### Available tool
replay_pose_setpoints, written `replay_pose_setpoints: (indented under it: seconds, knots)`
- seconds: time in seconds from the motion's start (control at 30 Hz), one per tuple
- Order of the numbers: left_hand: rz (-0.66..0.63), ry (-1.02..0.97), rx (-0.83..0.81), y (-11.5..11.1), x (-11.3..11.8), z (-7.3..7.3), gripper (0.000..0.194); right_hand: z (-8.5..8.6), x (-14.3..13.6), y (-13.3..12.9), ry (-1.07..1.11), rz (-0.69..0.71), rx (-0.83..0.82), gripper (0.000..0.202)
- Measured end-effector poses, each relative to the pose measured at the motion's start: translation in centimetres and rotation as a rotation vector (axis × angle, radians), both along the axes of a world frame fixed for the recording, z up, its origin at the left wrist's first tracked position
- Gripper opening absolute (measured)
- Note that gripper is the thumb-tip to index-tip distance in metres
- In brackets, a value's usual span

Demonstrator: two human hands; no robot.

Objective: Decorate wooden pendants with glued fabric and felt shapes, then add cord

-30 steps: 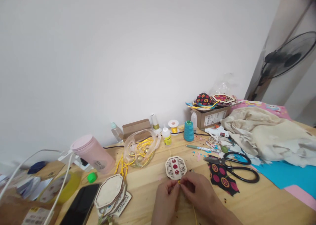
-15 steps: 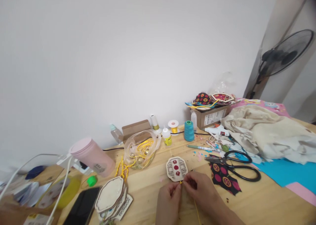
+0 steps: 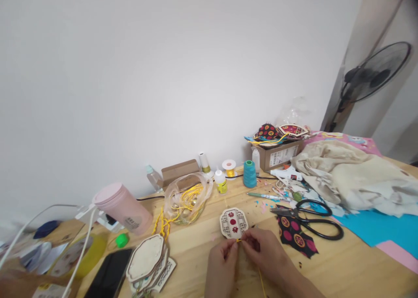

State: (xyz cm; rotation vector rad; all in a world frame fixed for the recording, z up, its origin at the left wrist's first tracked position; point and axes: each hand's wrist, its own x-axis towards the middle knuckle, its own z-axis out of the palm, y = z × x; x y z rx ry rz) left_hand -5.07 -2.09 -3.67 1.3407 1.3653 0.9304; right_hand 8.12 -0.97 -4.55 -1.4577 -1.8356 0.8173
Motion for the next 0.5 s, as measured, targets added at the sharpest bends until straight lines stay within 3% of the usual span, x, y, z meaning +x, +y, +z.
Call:
replay_pose_setpoints:
  seconds: [0.3,0.5]
  knots:
    - [-0.01,-0.021,-0.006,-0.01,0.11,0.18,0.027,0.45,0.15,-0.25,0.079,0.029,-0.013,0.026]
    - [-0.022,0.005,-0.002,0.08,-0.08,0.42,0.027,0.62,0.07,0.02,-0.043,0.005,-0.008,0.025]
